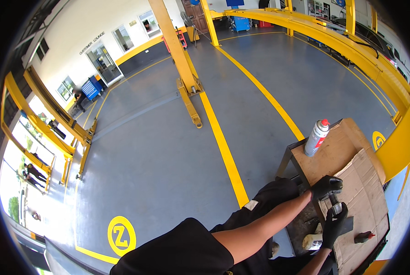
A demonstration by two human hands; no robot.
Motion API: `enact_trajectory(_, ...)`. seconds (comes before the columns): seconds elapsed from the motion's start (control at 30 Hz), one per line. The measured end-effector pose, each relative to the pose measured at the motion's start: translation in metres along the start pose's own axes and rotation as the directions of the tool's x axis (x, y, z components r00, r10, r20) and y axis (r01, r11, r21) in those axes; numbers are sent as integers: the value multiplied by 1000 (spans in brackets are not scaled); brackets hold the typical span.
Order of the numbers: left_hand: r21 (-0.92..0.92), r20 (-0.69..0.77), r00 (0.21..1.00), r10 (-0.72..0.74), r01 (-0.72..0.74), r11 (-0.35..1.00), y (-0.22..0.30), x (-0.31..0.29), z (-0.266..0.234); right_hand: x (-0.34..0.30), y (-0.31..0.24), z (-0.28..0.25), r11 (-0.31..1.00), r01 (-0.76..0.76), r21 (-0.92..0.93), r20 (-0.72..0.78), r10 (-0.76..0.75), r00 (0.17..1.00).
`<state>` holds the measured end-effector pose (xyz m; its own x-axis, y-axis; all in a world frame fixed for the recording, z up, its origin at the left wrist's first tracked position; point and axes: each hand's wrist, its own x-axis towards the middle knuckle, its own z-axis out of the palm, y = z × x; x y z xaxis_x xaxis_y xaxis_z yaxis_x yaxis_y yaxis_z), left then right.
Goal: The person cleans a cylindrical metal part with a spring using a sanding block and a spray can. They repeatedly rub the part on a cardboard-covered table, apply spray, and wipe it down. The person also walks around the garage briefly before returning to the table to continue cleaning.
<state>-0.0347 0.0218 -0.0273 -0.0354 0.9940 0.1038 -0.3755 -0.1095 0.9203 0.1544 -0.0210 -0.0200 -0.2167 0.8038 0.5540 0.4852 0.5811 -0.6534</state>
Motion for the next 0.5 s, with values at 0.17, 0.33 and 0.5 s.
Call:
enact_trajectory(0.17,564,131,991,11,-84,821,27,7,2,5,28,-9,936,-347,53,215,329,920)
enact_trajectory(0.33,684,70,994,86,-111,721,36,-8,-5,11,29,2,751,-655,86,313,604,733)
enact_trajectory(0.5,663,-9,999,41,-25,748,28,-9,-15,16,-32,-7,999,15,-43,161,-8,987)
